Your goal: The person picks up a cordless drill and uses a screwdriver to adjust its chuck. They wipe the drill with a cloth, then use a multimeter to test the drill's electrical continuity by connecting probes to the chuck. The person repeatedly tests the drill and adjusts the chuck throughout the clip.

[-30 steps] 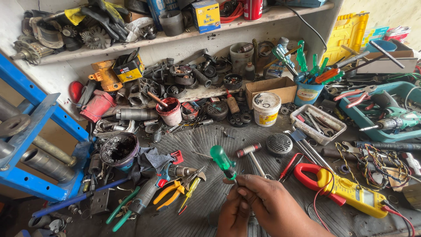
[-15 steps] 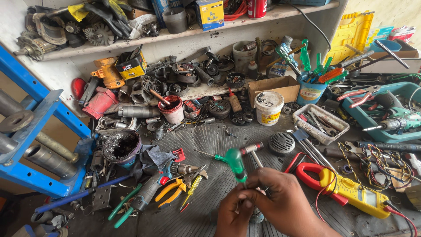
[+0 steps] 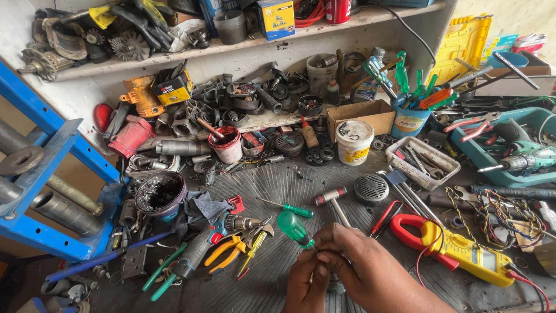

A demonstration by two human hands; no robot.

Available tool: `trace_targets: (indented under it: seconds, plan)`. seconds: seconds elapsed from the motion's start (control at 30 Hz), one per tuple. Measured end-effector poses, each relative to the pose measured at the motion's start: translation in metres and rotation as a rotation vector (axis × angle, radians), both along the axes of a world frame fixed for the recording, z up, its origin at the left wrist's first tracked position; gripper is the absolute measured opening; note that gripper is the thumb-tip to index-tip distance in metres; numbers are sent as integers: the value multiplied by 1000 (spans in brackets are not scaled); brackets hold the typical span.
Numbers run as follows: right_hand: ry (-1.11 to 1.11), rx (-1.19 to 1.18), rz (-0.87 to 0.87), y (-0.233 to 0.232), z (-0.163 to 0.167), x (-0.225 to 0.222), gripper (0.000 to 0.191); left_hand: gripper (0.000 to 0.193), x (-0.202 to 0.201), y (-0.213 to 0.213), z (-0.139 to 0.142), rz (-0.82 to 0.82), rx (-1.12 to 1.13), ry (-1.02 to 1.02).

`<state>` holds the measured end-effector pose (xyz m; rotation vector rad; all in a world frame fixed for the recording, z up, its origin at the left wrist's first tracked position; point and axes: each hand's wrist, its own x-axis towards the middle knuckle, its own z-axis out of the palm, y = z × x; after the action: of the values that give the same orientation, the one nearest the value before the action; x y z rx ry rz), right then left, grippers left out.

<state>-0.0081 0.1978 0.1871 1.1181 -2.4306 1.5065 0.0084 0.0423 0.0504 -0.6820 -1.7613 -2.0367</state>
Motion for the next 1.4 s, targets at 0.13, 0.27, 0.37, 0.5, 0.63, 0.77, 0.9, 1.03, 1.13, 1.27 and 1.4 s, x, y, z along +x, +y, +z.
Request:
trace_targets:
  seconds: [0.13, 0.27, 0.37, 0.5, 0.63, 0.77, 0.9, 1.03, 1.13, 1.27, 1.4]
  plan:
    - [-51, -1, -68, -3, 6, 3, 24, 31, 1, 1, 2, -33, 29, -66]
    - [-71, -14, -162, -6, 10, 4, 25, 17, -1, 7, 2, -77, 182, -5]
    - [-136, -4, -216, -8, 10, 4, 25, 10, -1, 8, 1, -120, 232, -106]
    - [-96, -19, -222, -5, 8, 3, 20, 22, -3, 4, 2, -105, 124, -252]
    - [-90, -45, -169, -3, 4, -1, 12, 60, -5, 1, 4, -250, 252, -301]
    - [-153, -79, -111, -1, -3, -7, 10, 75, -5, -3, -3, -187, -2, -347]
    - [-365, -166, 101, 6, -19, -17, 11, 100, -6, -8, -9, -279, 89, -368]
    - [-566, -339, 294, 3, -50, -27, 17, 89, -23, -20, 17, 44, -299, 123]
    - [-581, -366, 272, -5, -79, -27, 23, 97, -15, -42, 64, -23, 107, 51]
    - [-416, -397, 304, -10, -104, -29, 28, 79, -9, -62, 149, -46, 4, 72]
    - [-427, -387, 247, -8, -110, -33, 32, 56, -13, -66, 220, -230, -370, 20]
